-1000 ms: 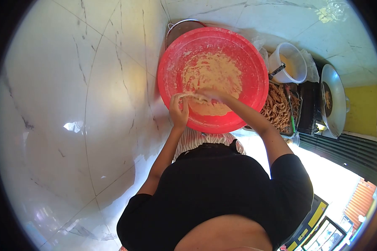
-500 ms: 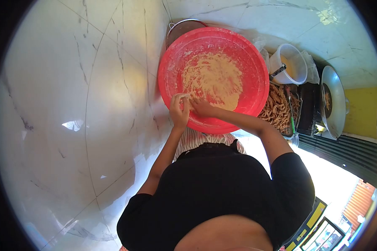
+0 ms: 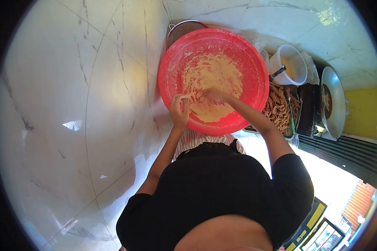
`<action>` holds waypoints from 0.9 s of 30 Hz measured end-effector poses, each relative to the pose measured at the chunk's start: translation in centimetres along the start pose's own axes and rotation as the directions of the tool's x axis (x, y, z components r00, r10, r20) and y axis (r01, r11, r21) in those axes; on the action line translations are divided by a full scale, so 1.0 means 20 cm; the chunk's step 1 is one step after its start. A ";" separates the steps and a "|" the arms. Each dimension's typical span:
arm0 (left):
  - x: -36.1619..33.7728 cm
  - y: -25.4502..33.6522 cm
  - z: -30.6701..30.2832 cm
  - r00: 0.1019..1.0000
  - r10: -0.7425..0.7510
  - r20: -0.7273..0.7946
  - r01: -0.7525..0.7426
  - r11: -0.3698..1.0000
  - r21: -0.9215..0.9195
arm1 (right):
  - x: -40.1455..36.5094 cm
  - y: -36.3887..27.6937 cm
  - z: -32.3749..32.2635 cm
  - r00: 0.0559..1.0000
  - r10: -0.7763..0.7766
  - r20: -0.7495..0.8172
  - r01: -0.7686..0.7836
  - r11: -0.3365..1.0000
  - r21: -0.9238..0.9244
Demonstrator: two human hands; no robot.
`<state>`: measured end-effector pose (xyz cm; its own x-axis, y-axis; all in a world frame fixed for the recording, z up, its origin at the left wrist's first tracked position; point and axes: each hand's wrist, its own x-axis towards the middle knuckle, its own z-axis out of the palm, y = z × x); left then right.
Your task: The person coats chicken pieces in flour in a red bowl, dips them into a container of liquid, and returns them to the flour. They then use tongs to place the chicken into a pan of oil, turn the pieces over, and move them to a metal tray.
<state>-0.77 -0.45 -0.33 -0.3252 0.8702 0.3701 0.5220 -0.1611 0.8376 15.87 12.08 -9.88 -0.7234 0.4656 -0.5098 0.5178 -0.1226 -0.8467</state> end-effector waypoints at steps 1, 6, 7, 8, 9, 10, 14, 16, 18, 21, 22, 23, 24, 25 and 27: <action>0.00 0.00 0.00 1.000 -0.001 0.001 0.001 1.000 0.001 | 0.03 0.00 -0.02 0.981 -0.067 -0.184 0.042 0.990 -0.133; -0.01 -0.03 0.02 0.999 0.026 -0.028 -0.026 1.000 -0.011 | 0.09 -0.11 0.03 0.926 0.048 -0.375 -0.181 0.927 -0.328; -0.01 -0.03 0.02 0.999 0.026 -0.029 -0.026 1.000 -0.010 | 0.14 0.00 0.11 0.902 -0.125 -0.414 -0.101 0.870 -0.482; -0.01 -0.03 0.02 0.999 0.030 -0.028 -0.030 1.000 -0.001 | 0.18 0.11 0.20 0.858 -0.297 -0.419 -0.035 0.780 -0.625; -0.01 -0.03 0.02 0.999 0.037 -0.031 -0.036 0.999 0.006 | 0.19 0.24 0.31 0.831 -0.431 -0.351 -0.057 0.562 -0.825; 0.00 -0.02 0.02 0.999 0.037 -0.033 -0.037 0.999 0.009 | 0.17 0.34 0.41 0.806 -0.539 -0.246 -0.092 0.296 -0.951; -0.01 0.00 0.01 0.999 0.007 -0.036 -0.007 1.000 0.013 | -0.14 0.08 0.42 0.989 -0.042 -0.138 -0.073 0.679 -0.730; -0.01 0.00 0.02 0.998 0.042 -0.053 -0.040 0.998 0.039 | -0.21 -0.04 0.37 0.981 0.186 -0.052 -0.181 0.794 -0.581; -0.01 0.00 0.01 0.999 0.035 -0.034 -0.033 0.998 0.047 | -0.21 -0.05 0.31 0.975 0.205 0.091 -0.136 0.862 -0.488; -0.01 0.00 0.01 0.998 0.043 -0.036 -0.042 0.998 0.039 | -0.25 -0.30 0.17 0.952 0.218 0.214 -0.154 0.948 -0.280; -0.01 0.00 0.01 0.998 0.042 -0.036 -0.041 0.998 0.039 | -0.20 -0.27 0.13 0.952 0.219 0.215 -0.154 0.948 -0.280; -0.01 0.00 0.01 0.997 0.058 -0.048 -0.055 0.997 0.062 | -0.14 -0.20 0.11 0.982 0.180 0.064 -0.170 0.975 -0.143; -0.01 0.00 0.01 0.995 0.075 -0.060 -0.070 0.994 0.085 | -0.07 -0.14 0.08 0.983 0.158 -0.093 -0.159 0.987 -0.003; -0.01 -0.01 0.01 0.995 0.077 -0.064 -0.072 0.994 0.086 | -0.01 -0.11 0.03 0.984 0.155 -0.093 -0.156 0.988 -0.007; -0.01 0.00 0.01 0.998 0.054 -0.041 -0.051 0.997 0.058 | 0.10 -0.05 -0.06 0.978 -0.042 -0.204 0.036 0.999 -0.034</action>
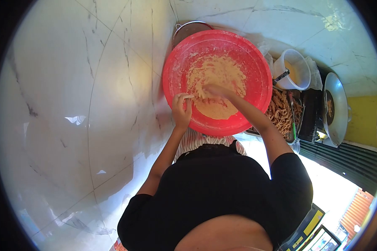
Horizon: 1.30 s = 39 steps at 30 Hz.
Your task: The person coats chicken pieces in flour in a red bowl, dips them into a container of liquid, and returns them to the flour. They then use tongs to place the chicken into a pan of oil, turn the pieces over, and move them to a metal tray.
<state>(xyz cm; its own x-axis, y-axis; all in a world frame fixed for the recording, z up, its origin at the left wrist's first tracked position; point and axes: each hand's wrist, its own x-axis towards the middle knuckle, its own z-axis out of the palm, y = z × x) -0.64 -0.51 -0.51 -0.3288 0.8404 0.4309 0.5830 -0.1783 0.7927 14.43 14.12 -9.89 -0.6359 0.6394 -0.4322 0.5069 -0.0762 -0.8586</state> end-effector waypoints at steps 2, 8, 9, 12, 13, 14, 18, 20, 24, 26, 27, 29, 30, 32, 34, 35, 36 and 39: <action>0.00 0.01 0.00 1.000 0.004 -0.002 -0.004 1.000 0.005 | 0.18 0.13 -0.05 0.986 -0.066 -0.152 0.041 0.986 -0.162; -0.01 0.00 0.01 1.000 -0.006 -0.006 0.006 1.000 0.023 | 0.25 0.13 0.08 0.870 -0.269 -0.412 0.017 0.854 -0.521; -0.01 -0.01 0.01 1.000 -0.008 -0.017 0.008 1.000 0.029 | 0.26 0.16 0.15 0.874 -0.227 -0.430 -0.123 0.752 -0.648; 0.00 0.02 0.00 1.000 -0.006 -0.022 0.006 1.000 0.006 | -0.02 0.00 0.34 0.930 -0.127 -0.346 -0.195 0.626 -0.755; 0.00 0.01 0.01 1.000 -0.007 -0.022 0.007 1.000 0.003 | -0.03 0.08 0.40 0.950 -0.196 -0.243 -0.088 0.579 -0.810; 0.00 0.01 0.01 1.000 -0.002 -0.028 0.002 1.000 -0.002 | -0.04 0.17 0.45 0.957 -0.256 -0.136 0.019 0.524 -0.851; -0.01 -0.01 0.01 1.000 -0.008 0.008 0.008 1.000 0.007 | -0.30 0.12 0.45 0.998 -0.057 0.038 0.067 0.709 -0.702; -0.02 -0.02 0.00 1.000 -0.003 0.011 0.003 1.000 0.011 | -0.33 0.17 0.42 0.985 0.105 0.138 0.003 0.782 -0.623; -0.01 -0.02 -0.01 1.000 -0.011 0.019 0.011 1.000 0.000 | -0.41 -0.17 0.15 0.776 0.507 0.375 -0.241 0.788 -0.566; 0.00 0.00 -0.02 1.000 -0.009 0.017 0.009 1.000 0.000 | -0.37 -0.13 0.07 0.817 0.253 0.518 -0.068 0.935 -0.349; 0.00 0.00 -0.02 1.000 -0.008 0.015 0.008 1.000 0.002 | -0.35 -0.16 0.04 0.818 0.253 0.516 -0.070 0.935 -0.347; 0.00 -0.01 -0.02 1.000 -0.010 0.027 0.010 1.000 0.005 | -0.31 -0.26 0.00 0.929 0.175 0.325 -0.007 0.888 -0.459; -0.01 -0.01 -0.02 0.999 -0.014 0.036 0.014 1.000 0.010 | -0.26 -0.23 0.00 0.931 0.176 0.321 -0.010 0.890 -0.456; -0.01 0.00 -0.02 0.999 -0.012 0.045 0.011 1.000 0.014 | -0.13 -0.09 0.04 1.000 -0.025 0.002 0.025 0.997 -0.076; 0.00 0.01 -0.02 0.999 -0.008 0.049 0.007 1.000 0.020 | -0.05 -0.04 0.09 0.979 -0.185 -0.085 0.159 0.955 -0.249; 0.00 0.01 -0.02 0.999 -0.006 0.045 0.005 1.000 0.019 | -0.01 -0.02 0.12 0.927 -0.350 -0.137 0.264 0.866 -0.425; -0.01 0.01 -0.02 0.999 -0.005 0.042 0.005 1.000 0.018 | 0.00 -0.02 0.18 0.927 -0.349 -0.141 0.262 0.867 -0.424; 0.00 0.00 -0.01 0.999 -0.005 0.045 0.004 1.000 0.018 | -0.05 -0.01 0.32 0.795 -0.578 -0.185 0.301 0.640 -0.707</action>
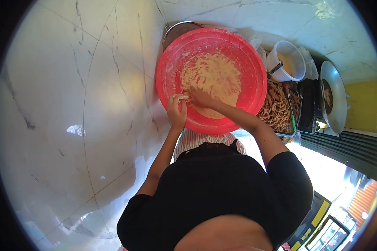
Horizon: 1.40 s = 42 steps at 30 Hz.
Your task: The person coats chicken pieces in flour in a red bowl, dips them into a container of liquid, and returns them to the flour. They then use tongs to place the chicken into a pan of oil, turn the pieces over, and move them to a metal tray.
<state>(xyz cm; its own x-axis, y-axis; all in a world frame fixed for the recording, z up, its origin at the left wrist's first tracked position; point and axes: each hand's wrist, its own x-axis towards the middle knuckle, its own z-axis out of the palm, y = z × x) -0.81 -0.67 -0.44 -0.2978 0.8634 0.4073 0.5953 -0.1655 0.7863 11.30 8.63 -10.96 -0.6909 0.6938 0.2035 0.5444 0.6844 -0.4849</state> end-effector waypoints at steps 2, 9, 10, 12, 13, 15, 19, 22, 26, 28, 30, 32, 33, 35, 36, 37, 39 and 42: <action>0.00 0.01 -0.01 1.000 -0.012 0.002 0.012 1.000 -0.003 | -0.05 0.00 -0.02 0.939 0.051 0.341 -0.155 0.945 0.287; -0.01 0.03 0.02 0.999 -0.029 0.015 0.029 0.999 -0.016 | -0.28 0.29 -0.12 0.814 -0.285 0.506 0.083 0.920 0.384; -0.01 0.03 0.02 0.999 -0.027 0.017 0.028 0.999 -0.016 | -0.31 0.30 -0.11 0.778 -0.242 0.579 0.035 0.938 0.346; -0.01 0.02 0.01 1.000 0.005 0.012 -0.005 1.000 0.019 | -0.38 0.28 -0.11 0.735 -0.200 0.648 -0.008 0.953 0.303; -0.01 0.02 0.02 1.000 0.004 0.011 -0.004 1.000 0.020 | -0.43 0.24 -0.13 0.803 -0.209 0.557 0.146 0.977 0.157; -0.02 0.01 0.02 1.000 -0.015 -0.012 0.014 0.999 -0.032 | -0.47 0.16 -0.16 0.851 -0.245 0.464 0.282 0.959 -0.011; -0.01 0.04 0.02 0.995 -0.092 -0.023 0.090 0.992 -0.089 | -0.38 0.04 -0.21 0.666 0.061 0.744 -0.222 0.968 0.119; -0.01 0.03 0.02 0.996 -0.078 -0.038 0.074 0.993 -0.087 | -0.25 -0.03 -0.39 0.561 0.107 0.821 -0.444 0.876 0.189; -0.01 0.02 0.01 0.997 -0.066 -0.026 0.065 0.997 -0.052 | -0.06 0.12 -0.44 0.383 0.051 0.922 -0.558 0.808 0.187; -0.01 0.01 0.02 0.998 -0.054 -0.021 0.053 0.998 -0.034 | -0.02 0.14 -0.55 0.421 0.112 0.900 -0.575 0.801 0.169; -0.02 0.00 0.03 0.997 -0.064 -0.031 0.062 0.997 -0.041 | -0.03 0.29 -0.56 0.454 0.178 0.873 -0.595 0.790 0.149; -0.02 0.00 0.03 0.998 -0.060 -0.021 0.059 0.997 -0.043 | -0.11 0.58 -0.34 0.650 0.132 0.749 -0.372 0.914 0.162; -0.01 0.01 0.02 0.998 -0.054 -0.014 0.053 0.998 -0.044 | -0.15 0.62 -0.26 0.650 0.134 0.748 -0.374 0.913 0.162; -0.01 0.02 0.02 0.999 -0.048 -0.012 0.048 0.998 -0.038 | -0.22 0.64 -0.17 0.884 0.122 0.451 0.022 0.953 -0.301; -0.01 0.02 0.02 0.999 -0.043 -0.015 0.042 0.999 -0.032 | -0.26 0.60 -0.15 0.884 0.123 0.451 0.021 0.953 -0.302; -0.01 0.02 0.02 0.999 -0.044 -0.014 0.044 0.999 -0.032 | -0.32 0.52 -0.11 0.834 0.315 0.453 -0.137 0.913 -0.384; -0.02 0.01 0.03 0.999 -0.048 -0.023 0.047 0.998 -0.030 | -0.37 0.32 -0.10 0.752 0.493 0.438 -0.280 0.840 -0.465; -0.01 0.01 0.04 0.998 -0.055 -0.019 0.054 0.998 -0.039 | -0.35 0.06 -0.23 0.495 0.646 0.582 -0.373 0.762 -0.529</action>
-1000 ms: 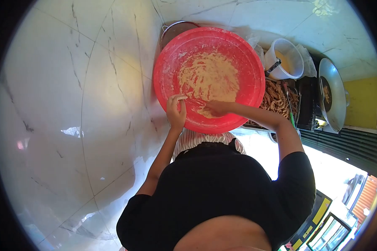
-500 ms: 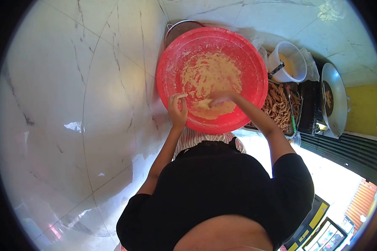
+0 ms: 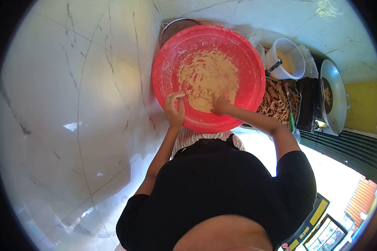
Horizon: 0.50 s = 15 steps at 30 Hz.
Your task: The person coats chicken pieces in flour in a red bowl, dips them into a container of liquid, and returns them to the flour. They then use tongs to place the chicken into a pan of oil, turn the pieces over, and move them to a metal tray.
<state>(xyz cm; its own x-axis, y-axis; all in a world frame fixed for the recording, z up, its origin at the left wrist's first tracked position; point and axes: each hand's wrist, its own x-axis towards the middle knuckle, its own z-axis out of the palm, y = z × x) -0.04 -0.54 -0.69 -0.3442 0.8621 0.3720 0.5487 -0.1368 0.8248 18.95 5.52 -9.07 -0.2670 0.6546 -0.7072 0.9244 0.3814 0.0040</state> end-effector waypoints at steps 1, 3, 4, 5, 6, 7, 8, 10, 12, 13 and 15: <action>0.00 0.00 0.00 1.000 -0.001 0.000 0.001 1.000 -0.001 | -0.01 -0.02 0.01 1.000 0.000 0.019 -0.001 0.999 0.045; 0.00 0.01 0.00 1.000 -0.026 0.005 0.026 1.000 -0.007 | -0.01 -0.06 0.01 0.999 -0.004 0.038 0.000 0.996 0.088; 0.00 0.01 0.00 1.000 -0.028 0.002 0.028 1.000 -0.005 | -0.01 -0.08 0.01 0.994 -0.077 0.081 0.056 0.971 0.231; 0.00 0.02 0.00 1.000 -0.017 0.001 0.017 1.000 0.012 | -0.01 -0.11 0.00 0.981 -0.156 0.115 0.103 0.922 0.374; 0.00 0.02 0.00 1.000 -0.003 -0.002 0.003 1.000 0.026 | -0.01 -0.17 0.02 0.981 -0.159 0.115 0.106 0.922 0.372; 0.00 0.01 0.00 1.000 -0.003 -0.006 0.003 1.000 0.027 | -0.01 -0.24 0.05 0.983 -0.181 0.001 0.167 0.906 0.389; 0.00 0.00 0.01 1.000 0.001 -0.002 -0.001 0.999 0.040 | 0.01 -0.29 0.06 0.973 -0.200 -0.113 0.229 0.888 0.399; 0.00 -0.01 0.00 1.000 0.004 -0.004 -0.004 0.998 0.059 | 0.06 -0.33 0.02 0.954 -0.274 -0.125 0.299 0.808 0.508; 0.00 -0.01 0.01 0.998 0.041 -0.041 -0.038 0.997 0.068 | 0.10 -0.33 -0.07 0.927 -0.346 -0.146 0.360 0.708 0.608; 0.00 -0.01 0.01 0.998 0.041 -0.048 -0.037 0.997 0.073 | 0.05 -0.30 -0.19 0.922 -0.384 -0.054 0.312 0.650 0.693; 0.00 0.00 0.01 0.999 0.001 -0.051 0.001 0.999 0.041 | 0.07 -0.26 -0.32 0.901 -0.432 0.035 0.254 0.591 0.765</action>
<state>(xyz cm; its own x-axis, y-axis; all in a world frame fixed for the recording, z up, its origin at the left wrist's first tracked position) 0.13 -0.49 -0.83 -0.3819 0.8360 0.3939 0.5794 -0.1155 0.8068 12.09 8.63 -5.48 -0.6304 0.4025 -0.6638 0.6874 -0.1078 -0.7182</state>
